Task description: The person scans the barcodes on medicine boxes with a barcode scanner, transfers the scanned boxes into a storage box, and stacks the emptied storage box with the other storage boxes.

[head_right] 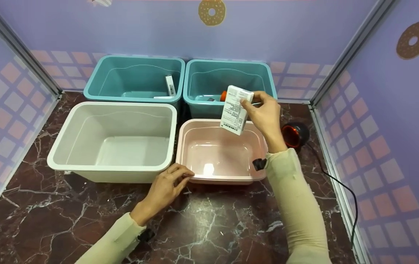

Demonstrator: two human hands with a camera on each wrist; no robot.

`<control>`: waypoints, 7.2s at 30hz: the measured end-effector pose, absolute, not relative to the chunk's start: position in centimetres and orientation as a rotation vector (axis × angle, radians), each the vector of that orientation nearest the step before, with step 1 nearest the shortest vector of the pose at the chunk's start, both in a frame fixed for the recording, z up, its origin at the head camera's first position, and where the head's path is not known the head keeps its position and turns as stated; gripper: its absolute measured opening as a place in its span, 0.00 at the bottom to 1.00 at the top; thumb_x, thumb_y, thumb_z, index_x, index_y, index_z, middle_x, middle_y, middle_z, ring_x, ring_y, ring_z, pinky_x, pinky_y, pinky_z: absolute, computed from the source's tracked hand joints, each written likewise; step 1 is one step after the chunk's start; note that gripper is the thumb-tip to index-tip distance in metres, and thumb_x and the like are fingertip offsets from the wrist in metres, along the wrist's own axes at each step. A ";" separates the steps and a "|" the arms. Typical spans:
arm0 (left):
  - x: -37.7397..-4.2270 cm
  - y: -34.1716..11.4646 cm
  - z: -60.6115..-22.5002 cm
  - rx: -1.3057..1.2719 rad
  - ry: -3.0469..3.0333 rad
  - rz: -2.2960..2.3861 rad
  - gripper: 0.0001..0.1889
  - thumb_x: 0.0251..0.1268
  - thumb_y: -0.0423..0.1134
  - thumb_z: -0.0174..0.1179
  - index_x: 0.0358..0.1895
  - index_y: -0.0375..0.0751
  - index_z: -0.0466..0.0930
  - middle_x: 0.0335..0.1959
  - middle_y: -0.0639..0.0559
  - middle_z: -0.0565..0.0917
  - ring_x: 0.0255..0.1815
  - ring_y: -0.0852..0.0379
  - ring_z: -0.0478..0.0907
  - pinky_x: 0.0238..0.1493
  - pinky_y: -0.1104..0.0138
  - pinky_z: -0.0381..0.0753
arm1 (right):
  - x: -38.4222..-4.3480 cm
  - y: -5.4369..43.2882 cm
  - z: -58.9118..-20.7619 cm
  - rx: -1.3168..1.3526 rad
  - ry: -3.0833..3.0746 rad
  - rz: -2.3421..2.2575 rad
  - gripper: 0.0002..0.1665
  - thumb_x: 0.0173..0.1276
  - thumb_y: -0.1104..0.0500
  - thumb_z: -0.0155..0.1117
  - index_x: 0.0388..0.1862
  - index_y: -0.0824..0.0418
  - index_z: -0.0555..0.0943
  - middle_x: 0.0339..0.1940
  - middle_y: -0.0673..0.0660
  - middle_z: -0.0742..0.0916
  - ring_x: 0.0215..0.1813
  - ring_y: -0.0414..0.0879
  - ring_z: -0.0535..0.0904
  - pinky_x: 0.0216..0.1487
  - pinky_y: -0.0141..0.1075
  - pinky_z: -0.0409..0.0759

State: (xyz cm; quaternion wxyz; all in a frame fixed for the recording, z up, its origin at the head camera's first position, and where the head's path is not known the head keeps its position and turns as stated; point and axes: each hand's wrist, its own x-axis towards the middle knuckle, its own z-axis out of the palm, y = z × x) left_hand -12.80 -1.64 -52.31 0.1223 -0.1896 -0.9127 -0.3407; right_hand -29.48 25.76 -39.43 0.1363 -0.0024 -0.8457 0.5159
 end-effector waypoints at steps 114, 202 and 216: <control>-12.0 -1.5 -52.4 -0.584 -2.635 -0.985 0.06 0.71 0.41 0.61 0.47 0.53 0.85 0.45 0.58 0.82 0.41 0.57 0.86 0.37 0.67 0.86 | -35.0 7.0 -41.8 0.247 -2.534 1.500 0.16 0.65 0.56 0.71 0.52 0.55 0.82 0.48 0.53 0.89 0.49 0.42 0.87 0.50 0.31 0.85; -12.0 -1.5 -52.3 -0.578 -2.674 -0.997 0.07 0.72 0.42 0.59 0.47 0.54 0.85 0.45 0.60 0.82 0.39 0.61 0.83 0.38 0.68 0.85 | -27.5 18.9 -41.5 0.413 -2.611 1.494 0.19 0.64 0.59 0.73 0.53 0.63 0.84 0.44 0.61 0.89 0.42 0.43 0.83 0.47 0.27 0.81; -12.0 -1.5 -52.4 -0.560 -2.669 -1.002 0.06 0.72 0.42 0.60 0.46 0.54 0.85 0.44 0.59 0.82 0.38 0.61 0.83 0.39 0.69 0.85 | -26.5 23.3 -42.4 0.353 -2.618 1.456 0.19 0.65 0.57 0.72 0.52 0.62 0.84 0.43 0.62 0.89 0.39 0.34 0.83 0.44 0.22 0.80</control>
